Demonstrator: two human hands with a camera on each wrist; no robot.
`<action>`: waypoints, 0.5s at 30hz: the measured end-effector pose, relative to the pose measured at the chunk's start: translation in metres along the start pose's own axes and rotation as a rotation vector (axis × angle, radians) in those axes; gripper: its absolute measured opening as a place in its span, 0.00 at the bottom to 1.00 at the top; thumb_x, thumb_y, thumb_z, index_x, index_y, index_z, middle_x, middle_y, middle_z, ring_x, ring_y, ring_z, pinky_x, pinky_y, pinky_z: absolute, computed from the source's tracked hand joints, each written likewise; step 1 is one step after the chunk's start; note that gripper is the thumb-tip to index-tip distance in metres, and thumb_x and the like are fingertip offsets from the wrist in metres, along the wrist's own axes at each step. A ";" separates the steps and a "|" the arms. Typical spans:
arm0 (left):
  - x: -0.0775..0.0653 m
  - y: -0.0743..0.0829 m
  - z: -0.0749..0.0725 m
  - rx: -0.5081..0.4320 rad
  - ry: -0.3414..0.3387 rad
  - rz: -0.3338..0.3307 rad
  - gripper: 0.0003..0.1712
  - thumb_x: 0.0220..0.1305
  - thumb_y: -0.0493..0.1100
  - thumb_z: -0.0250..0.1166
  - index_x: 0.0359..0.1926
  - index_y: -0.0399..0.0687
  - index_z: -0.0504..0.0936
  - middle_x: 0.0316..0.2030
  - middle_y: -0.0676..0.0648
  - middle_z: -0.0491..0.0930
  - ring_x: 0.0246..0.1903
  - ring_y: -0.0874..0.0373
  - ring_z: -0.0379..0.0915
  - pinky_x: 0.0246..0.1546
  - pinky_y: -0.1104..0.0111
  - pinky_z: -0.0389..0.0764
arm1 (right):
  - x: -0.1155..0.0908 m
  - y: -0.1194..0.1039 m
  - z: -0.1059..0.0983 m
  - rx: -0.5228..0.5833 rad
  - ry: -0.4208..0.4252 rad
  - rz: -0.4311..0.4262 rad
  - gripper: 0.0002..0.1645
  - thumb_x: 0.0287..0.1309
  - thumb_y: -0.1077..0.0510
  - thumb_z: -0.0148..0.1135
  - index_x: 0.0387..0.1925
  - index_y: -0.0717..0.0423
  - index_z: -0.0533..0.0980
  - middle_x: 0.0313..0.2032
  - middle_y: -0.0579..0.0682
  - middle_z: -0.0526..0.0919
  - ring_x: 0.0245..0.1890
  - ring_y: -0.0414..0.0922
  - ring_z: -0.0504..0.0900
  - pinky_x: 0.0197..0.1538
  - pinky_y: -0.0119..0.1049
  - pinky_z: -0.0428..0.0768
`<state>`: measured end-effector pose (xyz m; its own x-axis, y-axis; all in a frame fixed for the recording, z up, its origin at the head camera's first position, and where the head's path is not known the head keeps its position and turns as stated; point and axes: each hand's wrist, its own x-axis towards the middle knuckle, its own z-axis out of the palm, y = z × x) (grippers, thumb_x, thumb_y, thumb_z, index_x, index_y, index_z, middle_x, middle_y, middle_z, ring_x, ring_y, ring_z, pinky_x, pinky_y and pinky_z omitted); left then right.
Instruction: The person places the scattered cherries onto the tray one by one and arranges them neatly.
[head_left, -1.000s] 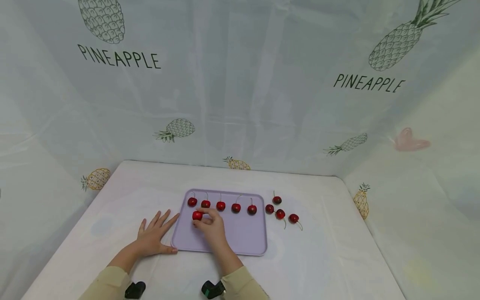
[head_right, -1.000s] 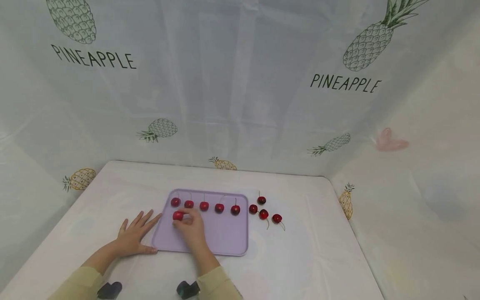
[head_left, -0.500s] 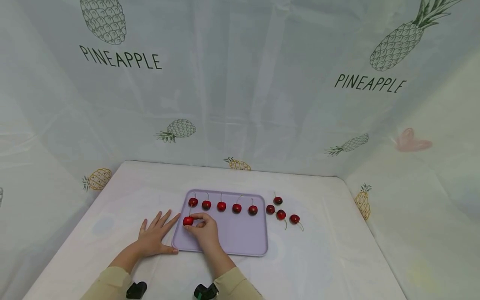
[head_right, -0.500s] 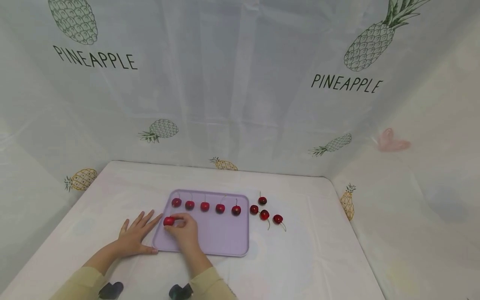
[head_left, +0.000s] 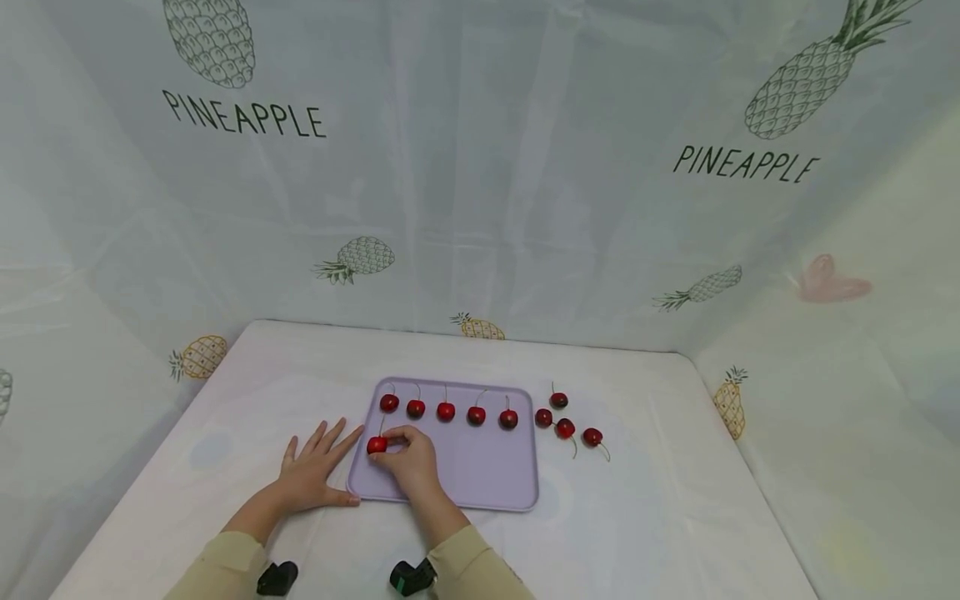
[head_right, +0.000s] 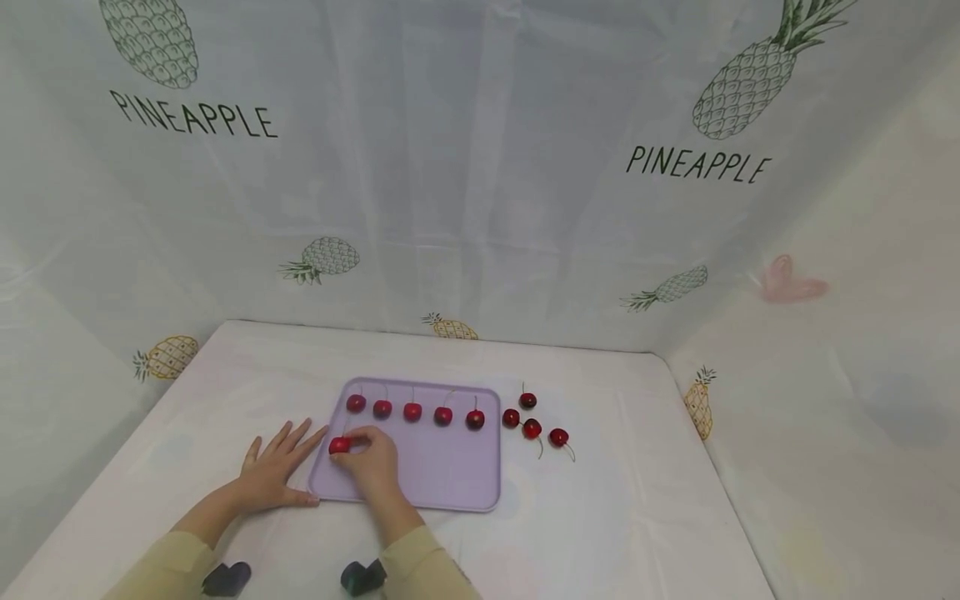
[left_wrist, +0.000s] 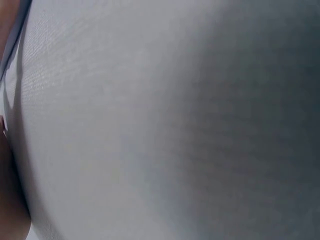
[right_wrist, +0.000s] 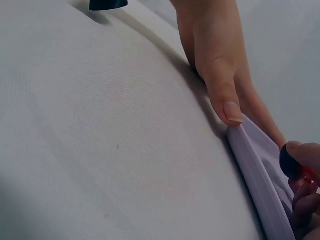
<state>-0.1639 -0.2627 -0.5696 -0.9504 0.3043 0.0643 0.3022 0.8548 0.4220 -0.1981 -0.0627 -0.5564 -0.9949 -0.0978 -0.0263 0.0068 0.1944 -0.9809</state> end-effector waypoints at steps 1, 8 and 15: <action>0.000 0.001 -0.001 -0.006 0.002 0.002 0.64 0.38 0.80 0.65 0.75 0.66 0.54 0.73 0.36 0.50 0.70 0.29 0.37 0.58 0.27 0.29 | 0.000 0.000 0.000 -0.010 0.002 0.000 0.17 0.37 0.66 0.80 0.33 0.52 0.83 0.27 0.38 0.80 0.23 0.34 0.71 0.24 0.28 0.70; 0.001 0.004 -0.003 -0.026 -0.017 -0.013 0.64 0.39 0.80 0.66 0.75 0.63 0.55 0.73 0.35 0.49 0.70 0.29 0.35 0.58 0.28 0.27 | -0.002 -0.002 0.002 -0.055 0.024 0.013 0.17 0.38 0.64 0.80 0.32 0.52 0.82 0.27 0.38 0.82 0.25 0.34 0.73 0.29 0.28 0.72; 0.002 -0.002 0.002 0.024 -0.017 -0.021 0.65 0.38 0.80 0.66 0.76 0.66 0.53 0.73 0.36 0.49 0.70 0.30 0.36 0.59 0.28 0.29 | -0.002 -0.001 0.004 -0.097 0.027 -0.010 0.16 0.40 0.61 0.80 0.32 0.50 0.82 0.27 0.37 0.81 0.24 0.33 0.72 0.29 0.29 0.73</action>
<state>-0.1666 -0.2632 -0.5724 -0.9553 0.2929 0.0403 0.2839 0.8707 0.4015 -0.1958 -0.0664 -0.5563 -0.9972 -0.0740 -0.0098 -0.0119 0.2875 -0.9577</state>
